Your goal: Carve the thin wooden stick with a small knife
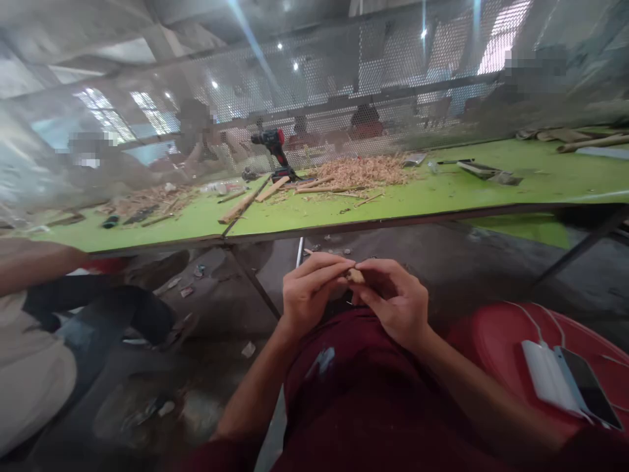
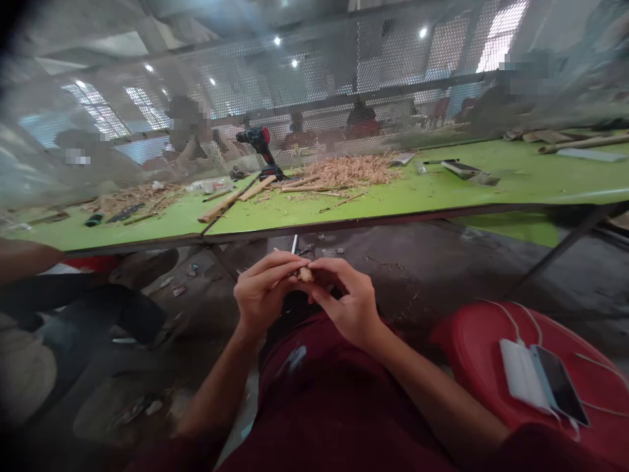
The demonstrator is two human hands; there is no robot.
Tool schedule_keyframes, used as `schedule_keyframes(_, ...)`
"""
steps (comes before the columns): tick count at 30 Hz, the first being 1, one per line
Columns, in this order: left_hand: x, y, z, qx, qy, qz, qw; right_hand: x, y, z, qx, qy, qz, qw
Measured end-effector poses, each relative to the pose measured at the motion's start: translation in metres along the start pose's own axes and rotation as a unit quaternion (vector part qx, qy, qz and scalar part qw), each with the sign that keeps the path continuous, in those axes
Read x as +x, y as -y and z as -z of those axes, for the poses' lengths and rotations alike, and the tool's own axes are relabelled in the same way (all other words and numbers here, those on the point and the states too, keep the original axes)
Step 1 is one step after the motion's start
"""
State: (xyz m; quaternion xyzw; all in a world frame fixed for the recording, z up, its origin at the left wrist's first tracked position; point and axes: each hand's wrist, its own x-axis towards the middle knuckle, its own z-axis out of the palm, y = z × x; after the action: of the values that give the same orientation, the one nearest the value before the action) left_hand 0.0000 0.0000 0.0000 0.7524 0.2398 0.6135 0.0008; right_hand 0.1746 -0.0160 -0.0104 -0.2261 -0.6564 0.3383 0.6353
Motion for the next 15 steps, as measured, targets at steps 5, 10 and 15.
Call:
schedule_keyframes(5, -0.001, -0.002, -0.001, -0.064, -0.062, 0.019, 0.996, 0.003, 0.006, -0.019, 0.05, -0.028, 0.042, 0.998)
schedule_keyframes(10, 0.001, 0.001, 0.0, -0.154, -0.071, 0.031, 0.985, 0.01, 0.008, -0.026, 0.051, -0.013, 0.117, 0.992)
schedule_keyframes(15, 0.004, 0.001, 0.002, -0.2, -0.044, 0.057, 0.977, 0.013, 0.008, -0.02, 0.031, -0.01, 0.109, 0.994)
